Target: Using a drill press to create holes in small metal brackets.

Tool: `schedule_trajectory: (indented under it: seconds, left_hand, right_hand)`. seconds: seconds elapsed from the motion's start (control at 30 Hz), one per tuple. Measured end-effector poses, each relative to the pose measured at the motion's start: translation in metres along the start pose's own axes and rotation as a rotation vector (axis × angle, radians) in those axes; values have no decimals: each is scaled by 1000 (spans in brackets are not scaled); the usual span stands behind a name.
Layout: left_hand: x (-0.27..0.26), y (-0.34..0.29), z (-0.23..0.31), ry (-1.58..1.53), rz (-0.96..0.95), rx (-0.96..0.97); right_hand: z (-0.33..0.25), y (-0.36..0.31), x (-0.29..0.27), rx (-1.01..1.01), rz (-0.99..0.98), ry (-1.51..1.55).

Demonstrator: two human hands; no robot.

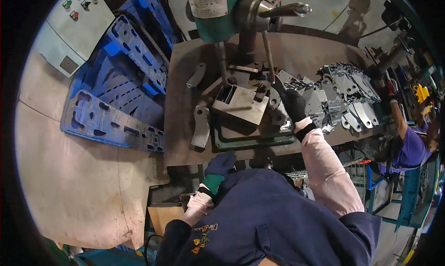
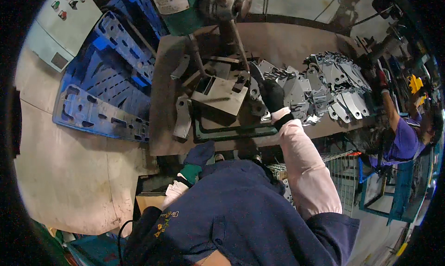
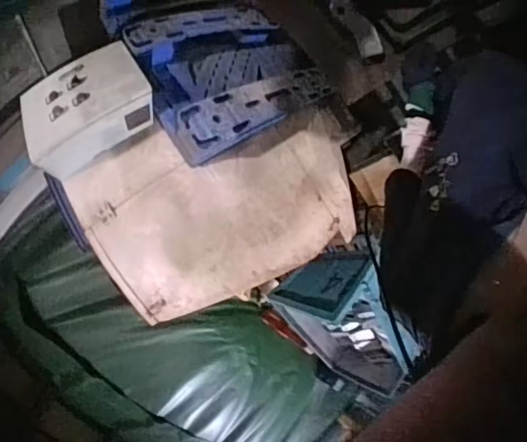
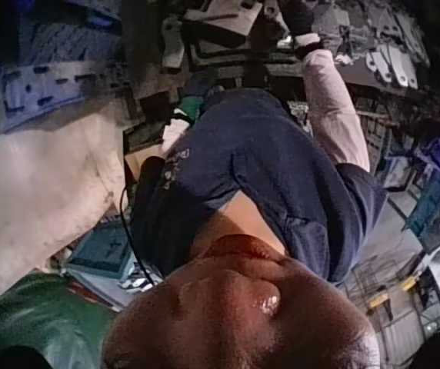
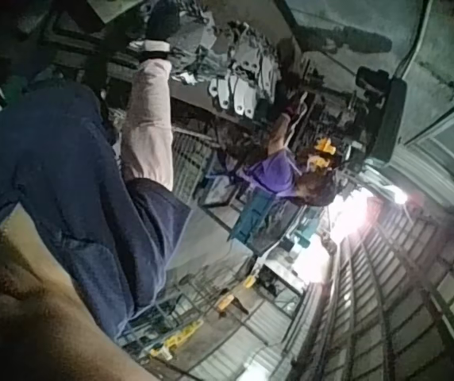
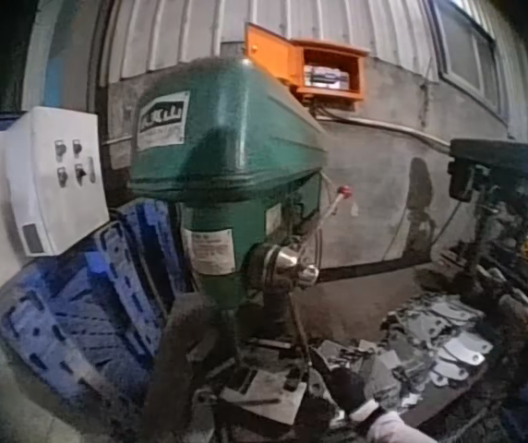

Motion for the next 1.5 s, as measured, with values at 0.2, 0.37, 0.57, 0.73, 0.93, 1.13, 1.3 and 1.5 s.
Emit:
schedule_trajectory:
  seconds: [0.2, 0.37, 0.57, 0.73, 0.93, 1.13, 1.3, 1.5]
  left_hand:
    - [1, 10, 25, -39, -51, 19]
    - [-2, 13, 26, -35, -53, -5]
    - [-23, 49, 76, -462, -17, 262]
    - [-18, 63, 145, -1078, -316, 245]
    - [-23, 34, 113, -1247, -316, -137]
    - [-66, 14, 127, -1225, -394, -69]
    - [-60, 17, 55, -671, 23, -44]
    - [-99, 42, 84, 226, 437, 204]
  right_hand:
    - [-41, 4, -29, -139, 33, -246]
    - [-72, 11, -100, -240, -52, -157]
    - [-151, -13, -157, -476, -452, -328]
    - [-196, -42, -120, -647, -668, -109]
    - [-181, -44, -69, -604, -683, 67]
    - [-179, -50, -17, -567, -810, -118]
    - [-207, -9, -53, -262, -674, 220]
    - [-219, 35, -112, 56, -691, 435]
Point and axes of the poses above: each hand's wrist, its own y-axis towards the middle knuckle, its own x-axis out of the palm, z = x × y, the point moved 7 cm from there along y, towards the middle knuckle, and after that the axes turned 11 degrees about x, right-handed, at the moved point
